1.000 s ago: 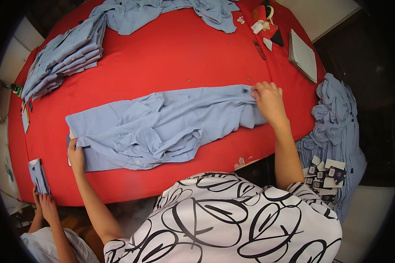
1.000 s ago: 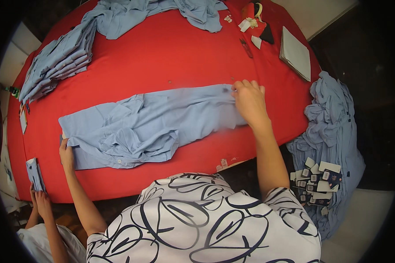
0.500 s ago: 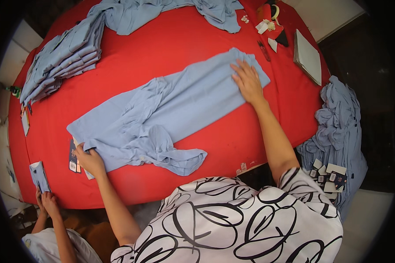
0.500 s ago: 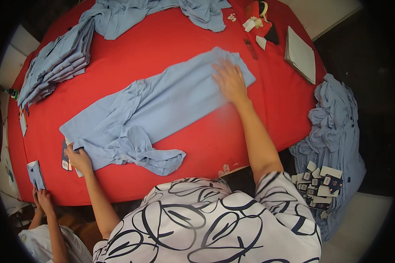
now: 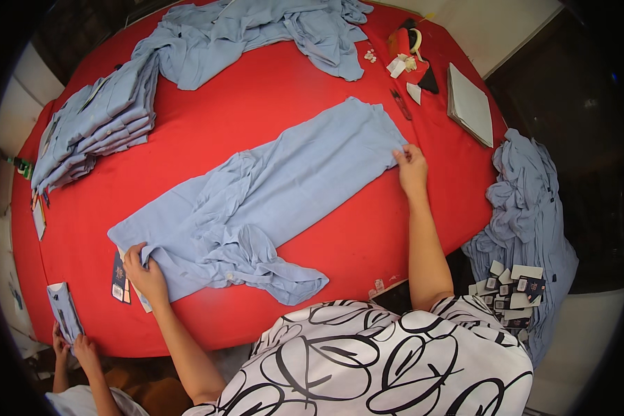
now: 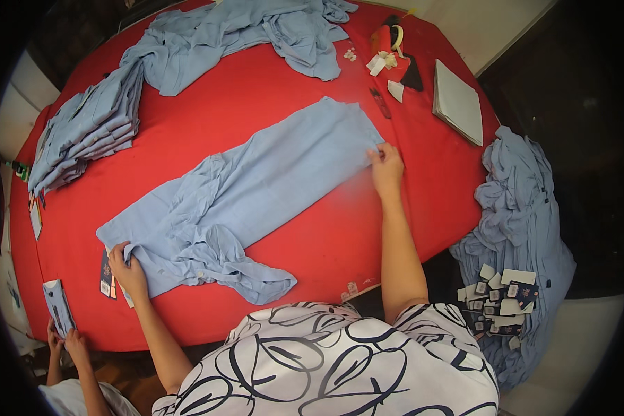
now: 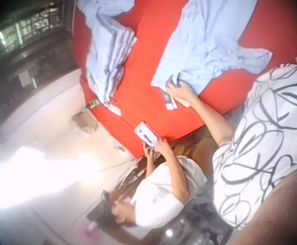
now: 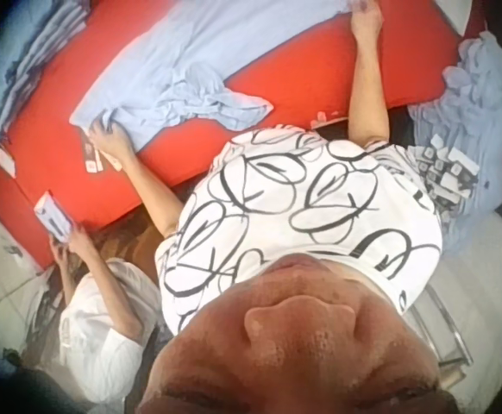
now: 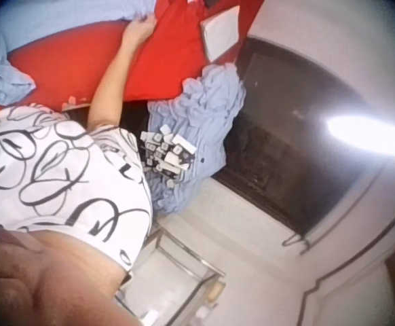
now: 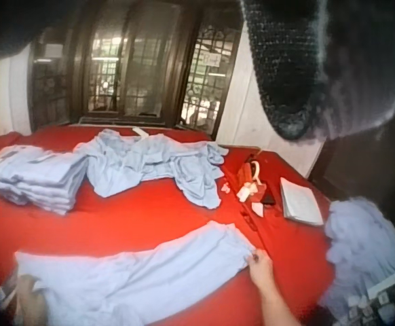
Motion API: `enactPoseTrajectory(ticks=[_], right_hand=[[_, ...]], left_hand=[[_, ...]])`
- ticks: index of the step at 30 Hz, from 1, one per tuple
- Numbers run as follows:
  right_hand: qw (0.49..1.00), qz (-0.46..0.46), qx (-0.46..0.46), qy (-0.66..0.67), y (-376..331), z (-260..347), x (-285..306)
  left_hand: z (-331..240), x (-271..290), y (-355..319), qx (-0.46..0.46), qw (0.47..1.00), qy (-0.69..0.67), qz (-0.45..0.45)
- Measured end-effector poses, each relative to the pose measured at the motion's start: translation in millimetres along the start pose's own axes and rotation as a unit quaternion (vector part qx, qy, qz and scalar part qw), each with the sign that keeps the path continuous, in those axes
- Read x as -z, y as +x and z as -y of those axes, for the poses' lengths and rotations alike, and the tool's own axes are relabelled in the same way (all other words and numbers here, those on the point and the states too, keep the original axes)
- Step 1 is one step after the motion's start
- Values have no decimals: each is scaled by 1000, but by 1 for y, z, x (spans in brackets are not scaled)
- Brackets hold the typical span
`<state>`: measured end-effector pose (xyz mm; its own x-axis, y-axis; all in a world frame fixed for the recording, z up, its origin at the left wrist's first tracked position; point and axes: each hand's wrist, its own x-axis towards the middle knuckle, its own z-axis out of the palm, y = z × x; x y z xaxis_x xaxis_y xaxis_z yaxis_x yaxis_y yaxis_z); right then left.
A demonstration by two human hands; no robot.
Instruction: The person folds light blue garments over cardboard inserts by hand on a red surface and places the folded items into a stack.
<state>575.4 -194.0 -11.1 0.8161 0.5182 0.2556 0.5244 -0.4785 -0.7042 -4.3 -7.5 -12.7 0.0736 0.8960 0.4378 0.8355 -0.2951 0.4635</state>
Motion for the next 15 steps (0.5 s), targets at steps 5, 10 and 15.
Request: enactPoseTrajectory(ticks=[5, 10, 15], right_hand=[[982, 108, -73, -140, 18, -4, 68], [1000, -10, -11, 27, 14, 8, 55], [988, 38, 23, -145, 4, 18, 18]], left_hand=[[26, 8, 2, 40, 991, -124, 22], [7, 11, 5, -19, 994, -98, 47], [20, 9, 2, 21, 992, -113, 43]])
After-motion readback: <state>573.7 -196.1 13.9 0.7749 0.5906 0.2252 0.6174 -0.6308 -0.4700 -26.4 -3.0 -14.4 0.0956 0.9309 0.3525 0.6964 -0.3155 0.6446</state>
